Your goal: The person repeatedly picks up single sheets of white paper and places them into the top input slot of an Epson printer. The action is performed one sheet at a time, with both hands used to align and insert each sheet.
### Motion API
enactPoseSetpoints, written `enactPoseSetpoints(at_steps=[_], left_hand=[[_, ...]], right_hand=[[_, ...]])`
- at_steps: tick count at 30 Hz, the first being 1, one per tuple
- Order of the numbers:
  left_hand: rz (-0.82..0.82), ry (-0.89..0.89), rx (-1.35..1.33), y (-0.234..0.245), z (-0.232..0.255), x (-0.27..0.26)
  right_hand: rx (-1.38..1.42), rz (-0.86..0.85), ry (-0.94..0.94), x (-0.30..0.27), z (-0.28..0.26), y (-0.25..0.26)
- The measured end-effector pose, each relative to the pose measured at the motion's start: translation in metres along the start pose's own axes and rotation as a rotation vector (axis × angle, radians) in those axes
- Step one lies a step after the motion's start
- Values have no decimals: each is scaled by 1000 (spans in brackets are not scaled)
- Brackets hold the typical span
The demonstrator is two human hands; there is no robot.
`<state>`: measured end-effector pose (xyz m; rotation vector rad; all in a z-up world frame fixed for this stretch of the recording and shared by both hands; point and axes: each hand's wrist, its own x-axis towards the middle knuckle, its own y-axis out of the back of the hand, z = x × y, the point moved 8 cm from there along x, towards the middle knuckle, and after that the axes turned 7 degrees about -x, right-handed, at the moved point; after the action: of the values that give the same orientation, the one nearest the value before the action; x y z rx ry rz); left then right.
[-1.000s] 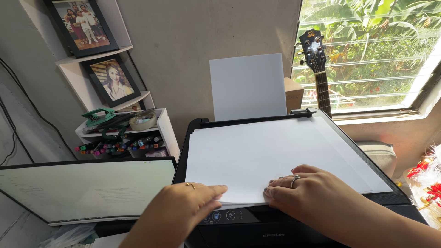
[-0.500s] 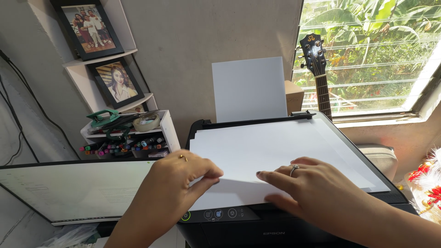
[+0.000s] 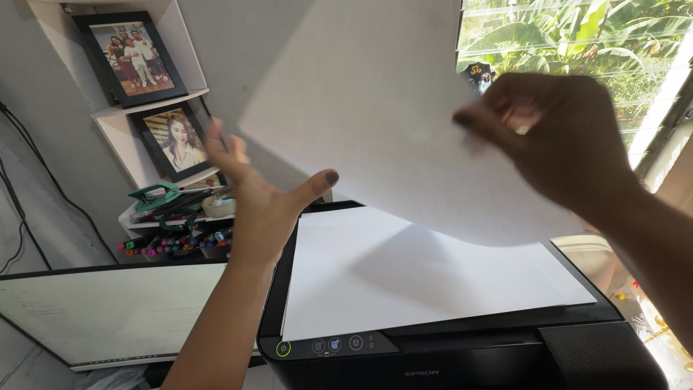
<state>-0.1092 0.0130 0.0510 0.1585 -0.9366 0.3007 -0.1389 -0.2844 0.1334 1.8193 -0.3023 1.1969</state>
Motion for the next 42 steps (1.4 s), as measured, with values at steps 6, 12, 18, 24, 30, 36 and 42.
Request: enactPoseSetpoints(at_steps=[6,12,18,24,30,36,42], left_hand=[[-253,467,-200,-54,-84,22],[-323,296,-299,-69,-79,63],[-212,221,84,-62,-92,100],[-87,238,319,-66,-126,115],[-62,409,260,-82,-161,114],[-86,402,178,-90,-182,104],[-136,469,164,-93,-197,91]], right_hand=[[323,118,-99,30,50,4],[438,-63,-218,66,115,-44],[327,-22,-302,93,175,-89],[-36,99,-328,102,209,-138],[391,17,-585,82,236,-197],[485,-119,-607,66,254,-217],[563,-233,-694,52,268,-231]])
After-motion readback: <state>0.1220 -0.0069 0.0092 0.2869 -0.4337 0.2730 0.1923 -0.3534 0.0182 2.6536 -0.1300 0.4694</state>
